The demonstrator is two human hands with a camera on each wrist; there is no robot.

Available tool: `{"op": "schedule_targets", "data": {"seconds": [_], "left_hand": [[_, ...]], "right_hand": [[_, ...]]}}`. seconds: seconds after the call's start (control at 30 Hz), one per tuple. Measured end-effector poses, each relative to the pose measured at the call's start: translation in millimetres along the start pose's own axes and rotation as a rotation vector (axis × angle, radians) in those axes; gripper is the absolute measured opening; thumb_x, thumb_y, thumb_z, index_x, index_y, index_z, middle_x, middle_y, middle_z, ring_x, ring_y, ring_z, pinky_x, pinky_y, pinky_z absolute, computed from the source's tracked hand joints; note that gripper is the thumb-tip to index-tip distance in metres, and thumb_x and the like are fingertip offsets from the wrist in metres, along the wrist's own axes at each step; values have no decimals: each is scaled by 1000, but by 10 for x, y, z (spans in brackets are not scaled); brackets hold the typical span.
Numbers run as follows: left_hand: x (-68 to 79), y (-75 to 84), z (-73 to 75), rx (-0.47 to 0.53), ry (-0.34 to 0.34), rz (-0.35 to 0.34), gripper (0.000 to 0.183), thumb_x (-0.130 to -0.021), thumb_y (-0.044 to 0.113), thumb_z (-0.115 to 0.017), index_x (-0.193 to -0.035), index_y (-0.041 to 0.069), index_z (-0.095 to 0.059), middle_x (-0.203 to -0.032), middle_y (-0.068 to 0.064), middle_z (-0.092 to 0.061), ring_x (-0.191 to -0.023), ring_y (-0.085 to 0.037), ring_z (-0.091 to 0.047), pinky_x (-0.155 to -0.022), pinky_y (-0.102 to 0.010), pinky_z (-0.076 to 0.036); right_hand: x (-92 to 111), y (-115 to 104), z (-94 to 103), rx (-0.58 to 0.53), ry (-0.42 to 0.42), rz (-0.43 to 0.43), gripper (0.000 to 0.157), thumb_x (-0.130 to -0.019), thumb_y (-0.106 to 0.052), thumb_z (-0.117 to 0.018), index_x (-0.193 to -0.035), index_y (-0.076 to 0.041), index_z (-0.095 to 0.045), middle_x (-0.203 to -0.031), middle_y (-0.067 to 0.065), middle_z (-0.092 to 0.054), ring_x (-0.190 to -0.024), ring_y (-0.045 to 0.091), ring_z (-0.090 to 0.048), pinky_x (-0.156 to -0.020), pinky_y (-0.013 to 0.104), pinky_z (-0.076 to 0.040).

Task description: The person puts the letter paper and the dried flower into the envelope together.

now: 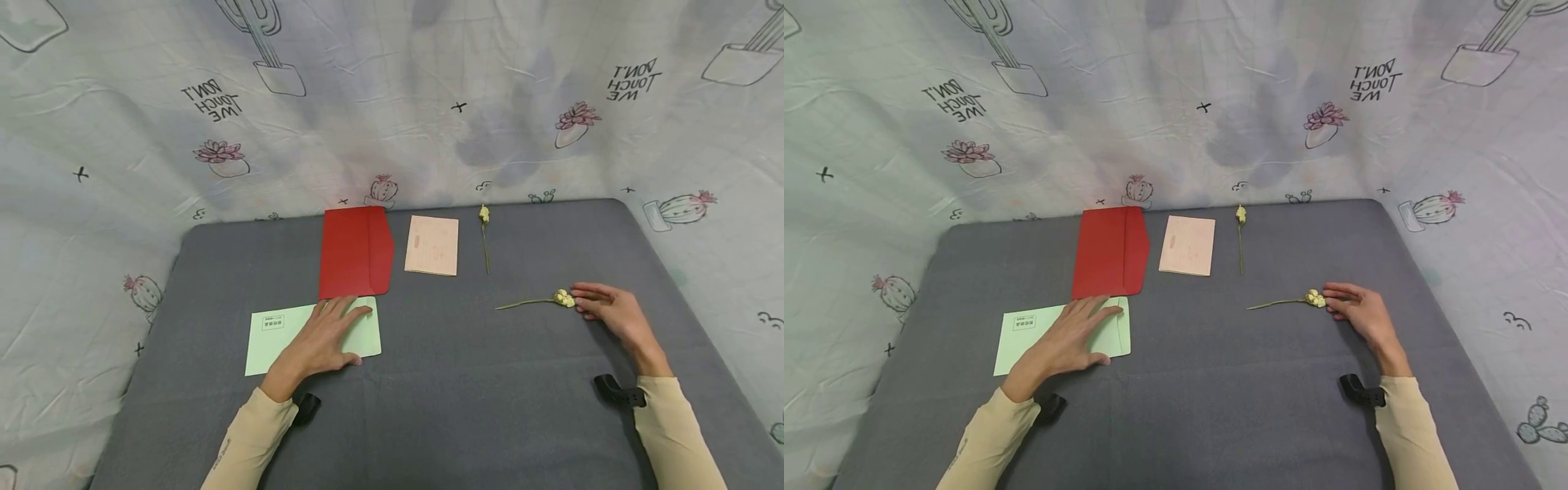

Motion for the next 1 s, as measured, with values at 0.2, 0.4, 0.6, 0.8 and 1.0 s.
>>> {"op": "schedule_targets", "data": {"seconds": [0.2,0.4,0.6,0.8,1.0], "left_hand": [[-6,-1,-3,6,4,-3,88,-63,38,-90,-139,18,-51,-142,-15,-46,-129,-32,-42,-107,-59,-31],[-15,6,-8,3,23,-14,89,-61,37,-91,-138,17,-51,-141,-16,-47,-128,-32,-44,-106,-59,-32],[-10,9,-10,0,24,-14,90,-61,38,-92,-138,17,-51,-140,-16,-47,-128,-32,-43,-105,-60,-32],[6,6,-13,9,17,-6,89,-61,38,-91,-138,17,-51,-141,-17,-47,-129,-33,-43,-106,-60,-31],[11,15,-6,15,14,-5,88,-62,38,-91,-138,17,-52,-142,-17,-46,-129,-34,-43,-107,-59,-31]], "right_hand": [[-43,-75,-24,123,-9,82,41,-93,-4,-64,-130,13,-54,-98,-12,-67,-75,-1,-65,-62,21,-54],[-42,-111,-13,246,11,145,36,-94,-3,-63,-127,10,-58,-108,24,-68,-68,1,-63,-56,21,-50],[-48,-140,-11,416,65,203,27,-88,-1,-70,-114,5,-68,-96,23,-67,-61,0,-52,-52,23,-42],[-86,-152,-39,505,83,266,14,-84,-3,-75,-98,0,-75,-98,20,-63,-64,1,-46,-53,25,-39],[-98,-154,-59,531,78,317,8,-85,-3,-74,-92,-1,-76,-91,15,-64,-66,2,-44,-55,26,-38]]}}
Point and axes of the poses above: each hand's wrist, its own x-axis away from the middle knuckle, its own z-axis out of the back of the hand, y = z × x, the point moved 5 cm from there along -x, towards the middle knuckle
